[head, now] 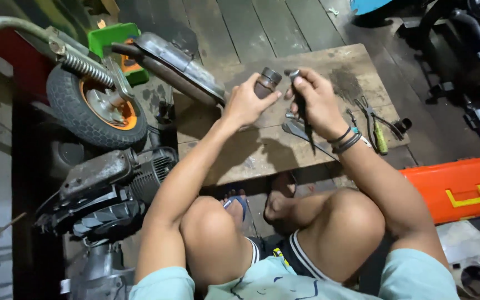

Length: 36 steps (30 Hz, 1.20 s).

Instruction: The person sits on the floor and cleans a metal exhaust pipe using a wire brush. They then use a small metal file to scrape and clean the interior of a cylindrical metal part, followed by further brushing of the part's exterior.

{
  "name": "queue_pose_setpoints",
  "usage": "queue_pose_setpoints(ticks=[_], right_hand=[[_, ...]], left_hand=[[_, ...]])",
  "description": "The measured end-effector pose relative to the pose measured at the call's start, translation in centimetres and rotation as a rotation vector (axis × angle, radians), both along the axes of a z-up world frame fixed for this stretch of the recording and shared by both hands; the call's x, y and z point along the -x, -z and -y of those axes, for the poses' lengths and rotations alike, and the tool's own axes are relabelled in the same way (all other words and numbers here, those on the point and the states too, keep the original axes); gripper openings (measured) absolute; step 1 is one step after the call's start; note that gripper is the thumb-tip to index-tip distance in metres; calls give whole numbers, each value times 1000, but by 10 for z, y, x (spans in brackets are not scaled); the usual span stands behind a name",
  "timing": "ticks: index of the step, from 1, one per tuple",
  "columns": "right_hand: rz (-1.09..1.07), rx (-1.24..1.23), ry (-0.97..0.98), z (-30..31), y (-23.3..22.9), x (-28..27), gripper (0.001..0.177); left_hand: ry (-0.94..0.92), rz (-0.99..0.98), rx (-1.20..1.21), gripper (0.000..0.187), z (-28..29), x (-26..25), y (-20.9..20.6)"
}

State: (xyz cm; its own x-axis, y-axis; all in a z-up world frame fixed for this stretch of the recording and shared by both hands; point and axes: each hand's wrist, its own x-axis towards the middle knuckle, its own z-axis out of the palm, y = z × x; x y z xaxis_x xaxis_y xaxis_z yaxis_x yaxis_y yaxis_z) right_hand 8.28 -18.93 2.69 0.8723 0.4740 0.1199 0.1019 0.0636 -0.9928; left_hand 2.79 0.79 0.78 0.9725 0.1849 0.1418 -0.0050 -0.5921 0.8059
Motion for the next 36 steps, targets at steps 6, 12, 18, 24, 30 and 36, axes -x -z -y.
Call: queue_pose_setpoints(ticks=[6, 12, 18, 24, 30, 36], right_hand=[[-103, -66, -64, 31, 22, 32, 31], [146, -43, -35, 36, -17, 31, 21], [547, 245, -23, 17, -41, 40, 18], [155, 98, -7, 3, -21, 4, 30], [-71, 56, -143, -1, 27, -22, 39], [-155, 26, -205, -2, 27, -17, 36]], left_hand=[[-17, 52, -8, 51, 19, 2, 11], [44, 15, -80, 46, 32, 11, 16], [67, 4, -17, 44, 36, 16, 3], [50, 109, -21, 49, 27, 12, 6], [37, -120, 18, 49, 21, -6, 14], [22, -185, 28, 43, 27, -11, 7]])
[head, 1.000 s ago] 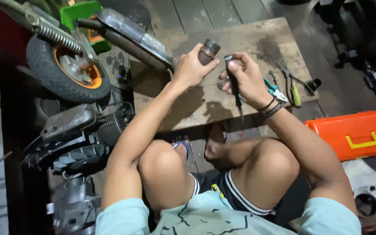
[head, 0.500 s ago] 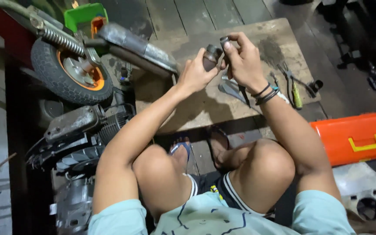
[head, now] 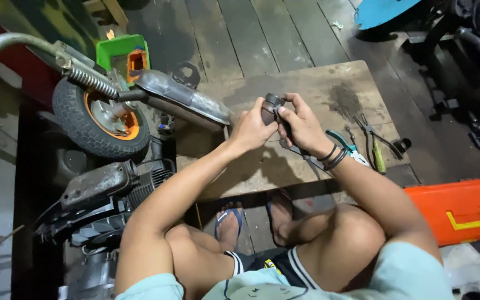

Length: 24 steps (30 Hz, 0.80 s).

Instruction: The person sits on the floor and cleans a metal exhaust pipe using a wire brush. They then use a small metal file to scrape and clean the interior of a cylindrical metal part, followed by further brushing of the part's exterior.

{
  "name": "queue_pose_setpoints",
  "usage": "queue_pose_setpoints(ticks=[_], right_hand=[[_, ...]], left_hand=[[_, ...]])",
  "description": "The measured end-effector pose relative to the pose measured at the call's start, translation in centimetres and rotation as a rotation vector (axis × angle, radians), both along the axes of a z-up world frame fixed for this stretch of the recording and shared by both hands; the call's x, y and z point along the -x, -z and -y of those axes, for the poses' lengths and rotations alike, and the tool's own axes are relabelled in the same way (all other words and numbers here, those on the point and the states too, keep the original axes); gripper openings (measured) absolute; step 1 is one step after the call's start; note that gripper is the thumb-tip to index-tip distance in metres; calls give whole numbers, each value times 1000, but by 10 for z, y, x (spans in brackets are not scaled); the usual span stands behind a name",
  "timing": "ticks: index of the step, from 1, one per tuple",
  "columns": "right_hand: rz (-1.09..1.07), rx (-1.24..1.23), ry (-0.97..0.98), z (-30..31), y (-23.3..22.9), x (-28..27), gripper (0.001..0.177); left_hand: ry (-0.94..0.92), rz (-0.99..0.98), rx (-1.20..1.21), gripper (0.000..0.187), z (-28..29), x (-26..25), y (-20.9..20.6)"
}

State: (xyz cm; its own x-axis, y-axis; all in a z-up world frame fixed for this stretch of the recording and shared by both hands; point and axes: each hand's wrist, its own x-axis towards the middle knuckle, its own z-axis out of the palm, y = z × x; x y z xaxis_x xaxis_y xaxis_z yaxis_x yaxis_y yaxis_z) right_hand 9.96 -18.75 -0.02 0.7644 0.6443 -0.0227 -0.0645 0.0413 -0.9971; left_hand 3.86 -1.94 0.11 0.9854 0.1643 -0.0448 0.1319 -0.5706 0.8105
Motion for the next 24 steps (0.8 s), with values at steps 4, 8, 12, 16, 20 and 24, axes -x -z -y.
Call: queue_pose_setpoints(ticks=[4, 8, 12, 16, 20, 24], right_hand=[[72, 33, -60, 15, 9, -2, 33], [55, 26, -34, 10, 10, 2, 33], [129, 36, -12, 10, 7, 2, 29], [138, 27, -11, 14, 6, 10, 28], [149, 32, 5, 20, 8, 13, 28], [206, 89, 35, 27, 1, 14, 28]], left_hand=[[23, -14, -4, 41, 10, 10, -7], [23, -60, -9, 42, 7, 13, -4], [-10, -9, -17, 40, 13, 17, -5], [5, 30, -25, 43, 13, 11, 15], [33, 51, -80, 43, 16, 12, 21], [69, 45, -156, 46, 20, 6, 26]])
